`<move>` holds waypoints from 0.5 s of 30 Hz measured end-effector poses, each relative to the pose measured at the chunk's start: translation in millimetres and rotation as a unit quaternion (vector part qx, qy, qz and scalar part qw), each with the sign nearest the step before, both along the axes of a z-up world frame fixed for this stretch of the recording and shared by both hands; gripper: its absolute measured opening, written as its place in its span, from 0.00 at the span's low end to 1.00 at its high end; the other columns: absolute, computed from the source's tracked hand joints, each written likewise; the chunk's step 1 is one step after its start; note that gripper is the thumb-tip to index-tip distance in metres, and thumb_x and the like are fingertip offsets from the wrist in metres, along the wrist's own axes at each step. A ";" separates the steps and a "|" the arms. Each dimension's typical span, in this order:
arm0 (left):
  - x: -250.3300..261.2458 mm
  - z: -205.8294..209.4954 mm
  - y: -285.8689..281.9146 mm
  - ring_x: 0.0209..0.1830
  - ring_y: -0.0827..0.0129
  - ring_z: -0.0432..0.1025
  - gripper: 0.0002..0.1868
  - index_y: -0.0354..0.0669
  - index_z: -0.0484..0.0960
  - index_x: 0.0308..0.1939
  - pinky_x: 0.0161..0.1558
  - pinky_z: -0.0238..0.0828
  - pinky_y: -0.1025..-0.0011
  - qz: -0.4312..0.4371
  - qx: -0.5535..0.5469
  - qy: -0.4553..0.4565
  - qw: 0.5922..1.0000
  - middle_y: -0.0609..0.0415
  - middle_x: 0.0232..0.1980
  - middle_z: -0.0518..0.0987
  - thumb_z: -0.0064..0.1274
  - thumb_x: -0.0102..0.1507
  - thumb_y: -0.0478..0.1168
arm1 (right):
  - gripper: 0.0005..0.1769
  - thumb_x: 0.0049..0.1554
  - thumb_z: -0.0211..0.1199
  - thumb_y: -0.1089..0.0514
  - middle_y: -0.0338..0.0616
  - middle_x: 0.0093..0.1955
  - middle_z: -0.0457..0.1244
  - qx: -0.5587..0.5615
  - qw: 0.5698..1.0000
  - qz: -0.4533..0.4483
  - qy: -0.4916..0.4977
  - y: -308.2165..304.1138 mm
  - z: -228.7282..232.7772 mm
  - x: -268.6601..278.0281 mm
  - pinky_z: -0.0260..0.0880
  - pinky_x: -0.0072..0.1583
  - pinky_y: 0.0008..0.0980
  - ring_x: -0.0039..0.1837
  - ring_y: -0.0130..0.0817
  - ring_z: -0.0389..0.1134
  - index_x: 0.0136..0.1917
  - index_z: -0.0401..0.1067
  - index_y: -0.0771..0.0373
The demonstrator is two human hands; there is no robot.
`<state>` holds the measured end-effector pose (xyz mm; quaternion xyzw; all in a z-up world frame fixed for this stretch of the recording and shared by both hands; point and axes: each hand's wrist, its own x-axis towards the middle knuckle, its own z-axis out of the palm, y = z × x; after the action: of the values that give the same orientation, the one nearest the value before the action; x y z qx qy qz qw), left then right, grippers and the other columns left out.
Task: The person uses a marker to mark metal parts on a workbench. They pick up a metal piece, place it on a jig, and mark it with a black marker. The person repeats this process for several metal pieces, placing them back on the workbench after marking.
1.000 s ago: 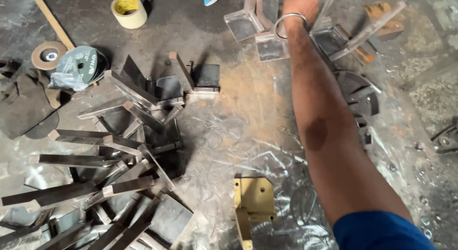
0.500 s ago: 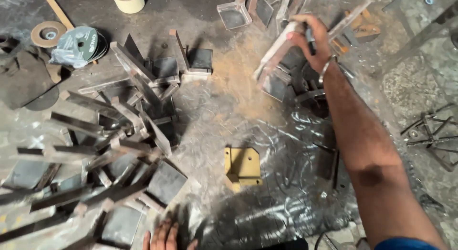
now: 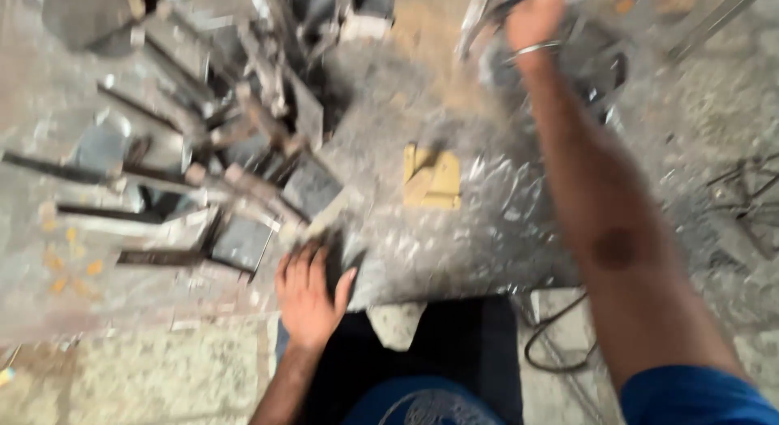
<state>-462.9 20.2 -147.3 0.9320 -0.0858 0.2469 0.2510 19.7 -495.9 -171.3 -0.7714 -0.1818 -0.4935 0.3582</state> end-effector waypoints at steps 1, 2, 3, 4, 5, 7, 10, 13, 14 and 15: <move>1.4 -0.4 2.0 0.65 0.49 0.68 0.29 0.36 0.74 0.59 0.72 0.56 0.49 -0.007 -0.003 0.004 1.000 0.42 0.63 0.75 0.59 0.63 0.54 | 0.13 0.50 0.57 0.69 0.54 0.48 0.61 0.031 0.997 0.044 -0.046 -16.3 -30.6 41.8 0.69 0.57 0.44 0.51 0.49 0.61 0.51 0.69 0.69; 1.2 -1.7 3.7 0.65 0.49 0.68 0.29 0.36 0.74 0.59 0.72 0.56 0.49 -0.006 -0.001 0.012 1.000 0.42 0.63 0.75 0.59 0.63 0.54 | 0.13 0.50 0.57 0.69 0.54 0.48 0.61 0.034 0.998 0.045 -0.038 -40.3 -4.1 -31.6 0.69 0.57 0.44 0.51 0.49 0.61 0.51 0.69 0.69; 1.1 -2.6 4.3 0.64 0.49 0.68 0.29 0.36 0.75 0.59 0.72 0.56 0.49 -0.013 -0.010 0.000 1.000 0.42 0.62 0.76 0.59 0.63 0.54 | 0.15 0.59 0.61 0.63 0.56 0.55 0.62 -0.100 0.991 -0.061 -0.066 -26.7 12.1 -92.8 0.67 0.61 0.45 0.57 0.50 0.62 0.57 0.68 0.72; 0.1 -3.8 3.4 0.63 0.50 0.69 0.29 0.35 0.76 0.59 0.71 0.56 0.49 -0.023 -0.020 -0.010 0.999 0.42 0.61 0.76 0.59 0.63 0.54 | 0.20 0.67 0.65 0.57 0.58 0.63 0.62 -0.234 0.954 -0.166 -0.089 -2.9 50.6 -133.3 0.65 0.64 0.46 0.64 0.51 0.63 0.64 0.67 0.74; -2.8 -2.9 3.9 0.63 0.50 0.69 0.29 0.35 0.76 0.59 0.71 0.56 0.49 -0.025 -0.018 -0.001 1.000 0.42 0.61 0.76 0.59 0.63 0.54 | 0.20 0.67 0.65 0.57 0.58 0.63 0.62 -0.234 0.955 -0.165 -0.080 11.3 66.9 -206.0 0.65 0.64 0.46 0.64 0.51 0.63 0.64 0.67 0.74; 0.7 1.9 1.0 0.64 0.51 0.70 0.24 0.37 0.77 0.56 0.74 0.55 0.48 -0.019 -0.060 0.024 0.998 0.45 0.58 0.78 0.59 0.66 0.51 | 0.17 0.69 0.67 0.58 0.52 0.60 0.65 -0.160 0.985 -0.031 0.051 109.3 183.4 -304.2 0.68 0.62 0.39 0.61 0.42 0.67 0.62 0.66 0.71; 7.8 11.2 -11.4 0.63 0.47 0.71 0.20 0.39 0.79 0.58 0.68 0.60 0.51 -0.013 -0.161 0.029 0.986 0.42 0.57 0.79 0.57 0.67 0.48 | 0.15 0.71 0.70 0.59 0.42 0.55 0.70 -0.039 0.958 0.171 0.228 134.9 197.2 -370.9 0.73 0.59 0.28 0.58 0.29 0.73 0.60 0.66 0.67; 26.3 26.9 -40.4 0.57 0.47 0.75 0.23 0.40 0.78 0.60 0.59 0.71 0.56 -0.111 -0.267 0.106 0.951 0.41 0.56 0.79 0.57 0.67 0.50 | 0.11 0.67 0.66 0.58 0.42 0.56 0.70 -0.087 0.928 0.197 0.305 168.2 187.6 -410.7 0.72 0.62 0.31 0.59 0.33 0.72 0.59 0.72 0.63; 24.2 23.3 -54.9 0.57 0.47 0.75 0.23 0.40 0.78 0.60 0.59 0.71 0.56 -0.101 -0.269 0.104 0.952 0.41 0.56 0.79 0.57 0.67 0.50 | 0.11 0.67 0.66 0.58 0.42 0.56 0.70 -0.091 0.925 0.207 0.305 181.8 190.1 -426.4 0.72 0.62 0.31 0.59 0.33 0.72 0.59 0.72 0.63; 23.2 19.3 -66.9 0.58 0.45 0.75 0.24 0.40 0.78 0.61 0.58 0.72 0.55 -0.137 -0.274 0.109 0.946 0.39 0.57 0.79 0.56 0.67 0.51 | 0.12 0.62 0.68 0.58 0.44 0.50 0.68 -0.111 0.913 0.144 0.365 197.1 192.1 -442.1 0.71 0.57 0.33 0.53 0.36 0.70 0.58 0.74 0.63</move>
<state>-439.6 -46.7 -128.0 0.8278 -0.1142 0.1208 0.5359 -422.4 -298.8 20.8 -0.8983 -0.2009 -0.0971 0.3785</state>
